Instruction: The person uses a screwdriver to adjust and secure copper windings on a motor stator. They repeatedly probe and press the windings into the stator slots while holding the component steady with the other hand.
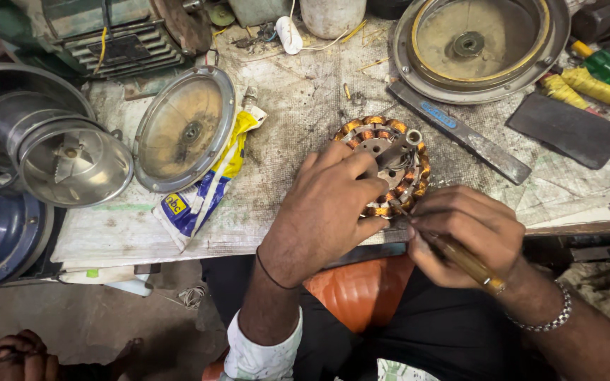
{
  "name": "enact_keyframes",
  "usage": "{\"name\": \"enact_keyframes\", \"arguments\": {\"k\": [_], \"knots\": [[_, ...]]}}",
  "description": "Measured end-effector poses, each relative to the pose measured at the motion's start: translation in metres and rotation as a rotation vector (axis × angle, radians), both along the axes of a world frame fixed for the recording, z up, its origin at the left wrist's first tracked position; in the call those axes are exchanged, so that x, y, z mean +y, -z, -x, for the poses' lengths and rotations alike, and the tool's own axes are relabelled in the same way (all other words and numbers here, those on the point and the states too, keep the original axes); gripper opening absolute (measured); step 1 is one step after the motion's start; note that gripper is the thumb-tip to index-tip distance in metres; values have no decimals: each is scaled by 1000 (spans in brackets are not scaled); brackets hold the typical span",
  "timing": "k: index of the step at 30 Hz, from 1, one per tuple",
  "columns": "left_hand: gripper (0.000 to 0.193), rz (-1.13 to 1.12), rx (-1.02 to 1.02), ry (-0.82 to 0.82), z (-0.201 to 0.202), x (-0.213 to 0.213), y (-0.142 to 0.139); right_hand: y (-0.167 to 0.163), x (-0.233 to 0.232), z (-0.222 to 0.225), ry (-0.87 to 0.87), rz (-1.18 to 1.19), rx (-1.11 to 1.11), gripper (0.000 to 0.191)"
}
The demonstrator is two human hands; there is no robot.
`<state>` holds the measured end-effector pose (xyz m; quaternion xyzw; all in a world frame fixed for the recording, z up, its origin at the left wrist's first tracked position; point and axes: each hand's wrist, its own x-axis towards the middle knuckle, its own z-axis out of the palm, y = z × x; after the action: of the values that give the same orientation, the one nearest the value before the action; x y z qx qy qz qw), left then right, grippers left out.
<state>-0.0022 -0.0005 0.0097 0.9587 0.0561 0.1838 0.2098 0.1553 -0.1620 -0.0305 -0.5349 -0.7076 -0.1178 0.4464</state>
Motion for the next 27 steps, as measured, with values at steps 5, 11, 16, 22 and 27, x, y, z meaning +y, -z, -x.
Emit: {"name": "enact_keyframes", "arguments": {"k": [5,11,16,22,27], "knots": [[39,2,-11,5,-1,-1,2,2,1,0,8,0,4,17],[39,1,1,-2,-2,-2,3,10,5,-4,-9,-22,-62,18],[37,-5,-4,8,-1,0,4,-6,-4,-4,-59,139,-102,24],[31,-10,-19,37,-4,0,6,-18,-19,-1,56,296,-309,32],[24,-33,-73,86,-6,1,9,-14,-19,-4,40,283,-172,32]]}}
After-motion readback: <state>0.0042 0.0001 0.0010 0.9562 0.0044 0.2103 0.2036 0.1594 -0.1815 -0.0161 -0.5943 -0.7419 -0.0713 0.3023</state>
